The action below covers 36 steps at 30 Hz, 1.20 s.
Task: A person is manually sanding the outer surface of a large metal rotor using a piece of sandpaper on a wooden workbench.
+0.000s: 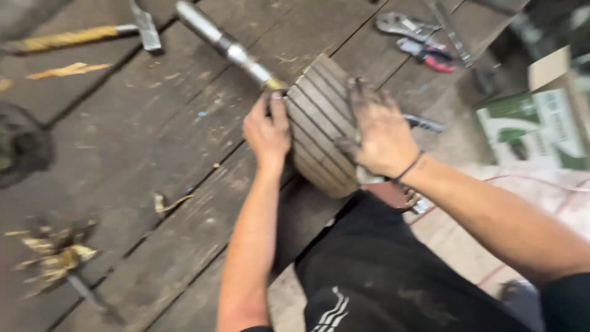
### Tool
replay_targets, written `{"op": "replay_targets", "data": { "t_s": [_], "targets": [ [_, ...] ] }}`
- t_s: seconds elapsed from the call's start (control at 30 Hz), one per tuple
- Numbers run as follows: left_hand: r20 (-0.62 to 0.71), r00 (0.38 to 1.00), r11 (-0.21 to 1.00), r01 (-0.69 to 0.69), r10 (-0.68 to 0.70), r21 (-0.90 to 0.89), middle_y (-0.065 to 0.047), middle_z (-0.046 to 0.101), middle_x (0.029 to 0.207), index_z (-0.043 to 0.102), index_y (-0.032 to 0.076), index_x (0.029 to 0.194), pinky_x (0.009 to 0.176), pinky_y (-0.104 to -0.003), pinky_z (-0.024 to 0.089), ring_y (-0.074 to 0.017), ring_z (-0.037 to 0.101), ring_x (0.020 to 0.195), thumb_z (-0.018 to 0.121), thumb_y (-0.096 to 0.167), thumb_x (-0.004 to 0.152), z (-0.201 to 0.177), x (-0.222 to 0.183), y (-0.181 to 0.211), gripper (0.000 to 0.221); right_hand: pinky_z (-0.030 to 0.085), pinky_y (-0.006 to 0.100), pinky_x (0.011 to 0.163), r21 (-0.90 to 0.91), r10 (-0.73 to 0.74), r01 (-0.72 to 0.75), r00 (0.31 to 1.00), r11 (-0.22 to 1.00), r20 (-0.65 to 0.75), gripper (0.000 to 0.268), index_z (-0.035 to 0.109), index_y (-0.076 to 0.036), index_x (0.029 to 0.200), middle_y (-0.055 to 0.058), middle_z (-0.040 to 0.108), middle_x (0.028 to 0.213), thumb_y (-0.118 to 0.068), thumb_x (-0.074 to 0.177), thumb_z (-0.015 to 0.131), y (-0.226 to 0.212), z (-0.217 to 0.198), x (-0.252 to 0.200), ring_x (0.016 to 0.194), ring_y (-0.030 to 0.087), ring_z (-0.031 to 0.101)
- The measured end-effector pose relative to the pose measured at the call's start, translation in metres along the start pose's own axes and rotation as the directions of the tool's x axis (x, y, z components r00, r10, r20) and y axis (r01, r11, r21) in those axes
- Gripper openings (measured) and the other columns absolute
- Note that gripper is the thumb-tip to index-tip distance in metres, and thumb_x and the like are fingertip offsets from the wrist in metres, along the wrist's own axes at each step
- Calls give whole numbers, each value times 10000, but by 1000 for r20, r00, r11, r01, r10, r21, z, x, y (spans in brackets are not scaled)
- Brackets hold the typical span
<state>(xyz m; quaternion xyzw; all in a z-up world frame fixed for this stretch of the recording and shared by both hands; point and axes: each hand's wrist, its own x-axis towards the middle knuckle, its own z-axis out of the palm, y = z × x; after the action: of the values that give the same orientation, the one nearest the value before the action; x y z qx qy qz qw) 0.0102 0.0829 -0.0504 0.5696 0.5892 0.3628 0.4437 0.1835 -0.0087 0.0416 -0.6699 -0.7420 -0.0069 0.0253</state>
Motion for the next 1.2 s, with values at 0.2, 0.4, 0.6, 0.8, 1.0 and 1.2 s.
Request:
{"op": "replay_targets", "data": {
  "t_s": [0.2, 0.4, 0.6, 0.8, 1.0, 1.2],
  "targets": [
    [-73, 990, 985, -114, 124, 127, -158, 782, 986, 742, 167, 1141, 721, -520, 506, -433, 711, 929, 377, 535, 974, 5, 0, -5, 544, 194, 633, 1220, 222, 101, -139, 979, 965, 177, 933, 95, -15, 1607, 140, 751, 851, -733, 1031, 248, -7, 15, 124, 1049, 338, 726],
    [-65, 988, 988, -137, 141, 66, -106, 785, 871, 764, 119, 1069, 617, -447, 499, -306, 737, 754, 387, 529, 974, -5, -3, 2, 565, 146, 580, 1244, 197, 71, -106, 981, 975, 178, 916, 94, 43, 1608, 284, 494, 1542, -499, 967, 461, 2, -9, 17, 1559, 353, 280],
    [-97, 984, 987, -143, 150, 76, -140, 794, 967, 760, 103, 1083, 699, -461, 523, -371, 753, 877, 399, 524, 968, -3, -3, 1, 567, 156, 644, 1187, 163, 39, -55, 994, 985, 98, 1007, 299, 79, 1536, 43, 730, 711, -766, 1010, 149, -1, 17, 121, 986, 346, 741],
    [-75, 975, 977, -206, 210, 60, -79, 784, 864, 765, 124, 1030, 591, -430, 480, -292, 727, 734, 377, 530, 974, -7, -1, 8, 564, 192, 528, 1320, 158, -92, 102, 993, 982, -73, 865, 84, 39, 1612, 330, 491, 1578, -638, 1076, 38, 0, -6, 12, 1537, 453, 410],
    [-84, 983, 984, -159, 166, 83, -137, 796, 958, 752, 119, 1092, 682, -483, 522, -385, 746, 856, 396, 518, 970, -2, 0, 9, 548, 316, 547, 1051, 18, -8, 8, 1000, 1000, -28, 825, 470, 23, 1443, 66, 659, 626, -665, 1108, 161, 5, 19, 121, 710, 321, 713],
    [-84, 985, 988, -148, 152, 53, -115, 807, 990, 766, 105, 1105, 674, -448, 536, -330, 767, 860, 402, 529, 956, 0, 1, 5, 579, 229, 598, 1290, 78, -160, 165, 985, 983, -62, 794, 183, 114, 1566, 427, 421, 1547, -522, 1094, 257, -17, -9, 13, 1513, 540, 327]
  ]
}}
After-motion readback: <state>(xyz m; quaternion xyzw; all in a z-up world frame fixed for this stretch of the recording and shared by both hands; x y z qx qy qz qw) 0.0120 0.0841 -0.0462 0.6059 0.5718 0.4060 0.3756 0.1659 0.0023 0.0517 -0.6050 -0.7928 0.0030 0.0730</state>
